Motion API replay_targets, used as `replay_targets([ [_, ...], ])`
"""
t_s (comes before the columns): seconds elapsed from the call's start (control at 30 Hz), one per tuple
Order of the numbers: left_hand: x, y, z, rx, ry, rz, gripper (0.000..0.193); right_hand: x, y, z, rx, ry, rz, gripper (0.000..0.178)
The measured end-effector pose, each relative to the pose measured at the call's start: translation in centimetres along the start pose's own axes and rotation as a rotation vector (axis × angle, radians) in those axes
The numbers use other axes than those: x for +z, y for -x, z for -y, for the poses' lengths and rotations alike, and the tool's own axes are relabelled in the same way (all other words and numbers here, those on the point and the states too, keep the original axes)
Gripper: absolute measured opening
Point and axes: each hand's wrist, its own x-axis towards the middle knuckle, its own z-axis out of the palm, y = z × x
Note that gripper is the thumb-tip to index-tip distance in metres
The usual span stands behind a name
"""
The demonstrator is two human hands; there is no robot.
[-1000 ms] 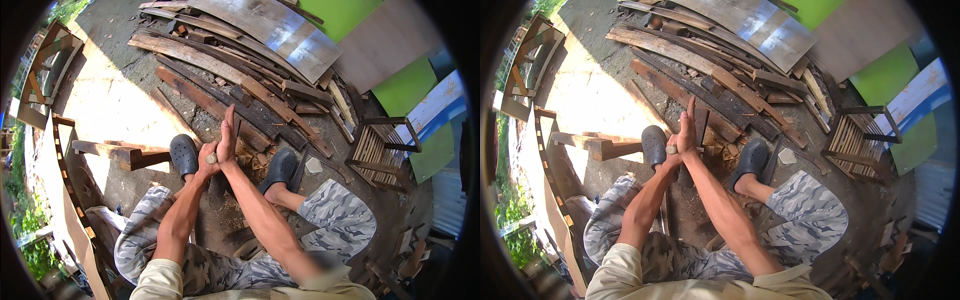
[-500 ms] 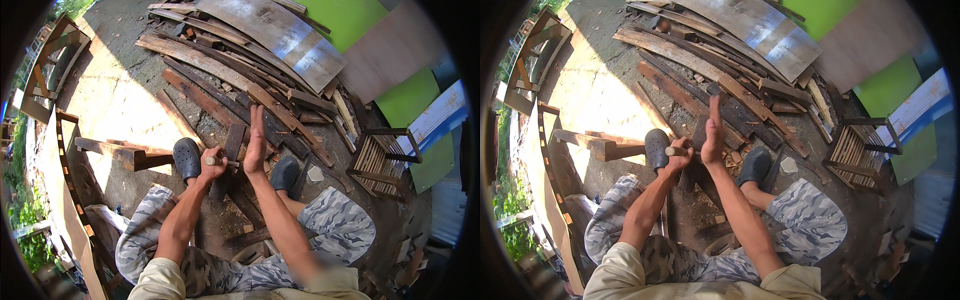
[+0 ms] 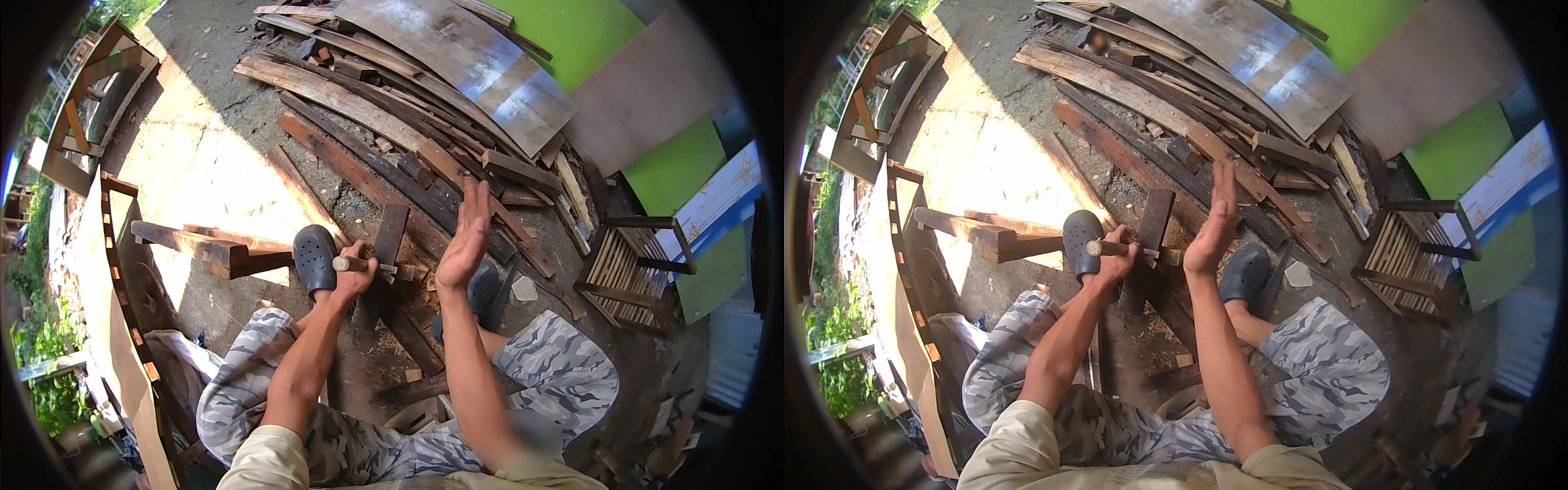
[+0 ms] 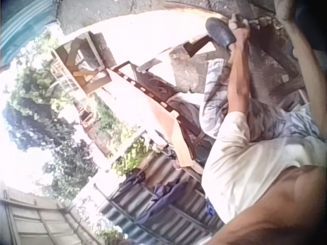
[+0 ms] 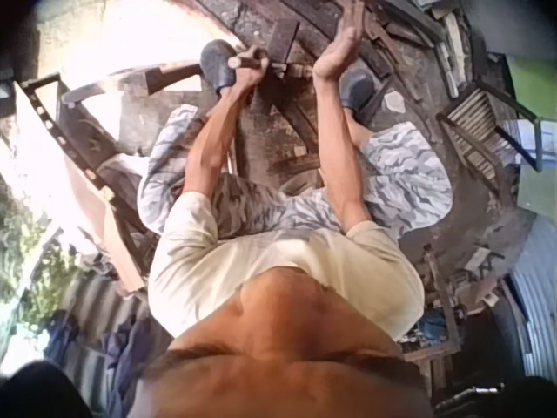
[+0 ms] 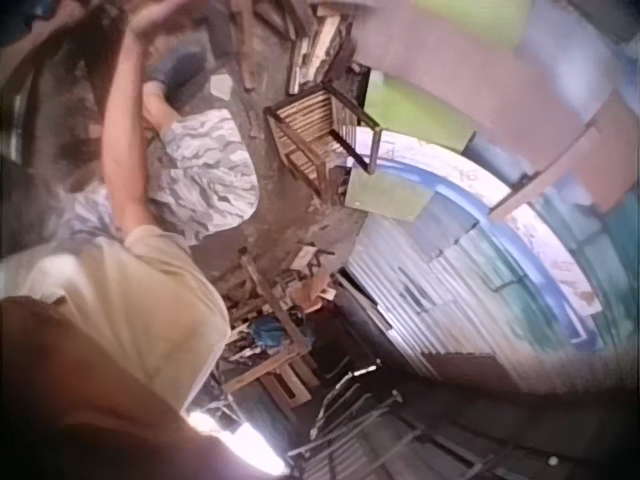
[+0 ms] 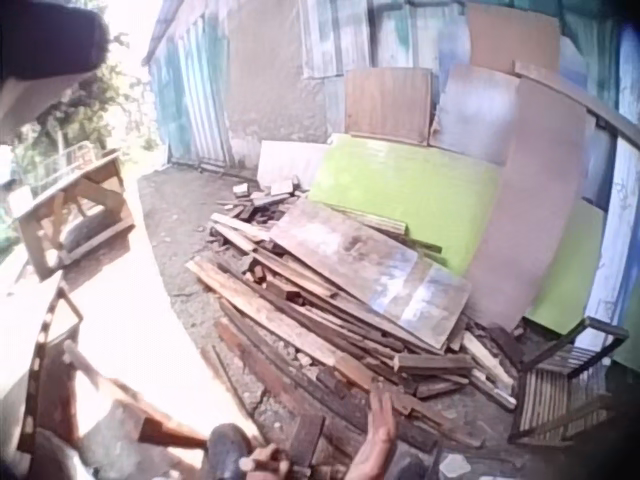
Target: The person assembles a rectangular wooden frame on the ground using a hammer and nails. They position the frame pieces, hammer nails to join them, and repeatedly measure the frame with a tape measure to check alignment.
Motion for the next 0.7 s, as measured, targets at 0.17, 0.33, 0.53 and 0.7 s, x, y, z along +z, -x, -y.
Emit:
replay_targets([
  [0.17,3.5,3.6,2.6,-0.076,-0.255,-0.15,0.037,7.4,6.3,-6.0,-0.033,0.207,0.261,0.071],
  [0.33,0.0,1.3,5.2,-0.348,0.497,0.136,0.044,2.7,8.1,-4.0,0.093,0.302,0.695,0.07],
  [0.53,-1.4,3.0,4.6,-0.267,0.296,0.152,0.068,1.5,10.4,-1.5,0.055,0.661,0.828,0.053],
  [0.7,-0.4,5.8,4.0,-0.117,-0.035,-0.044,0.09,2.4,9.2,-0.1,0.078,0.721,0.894,0.031],
])
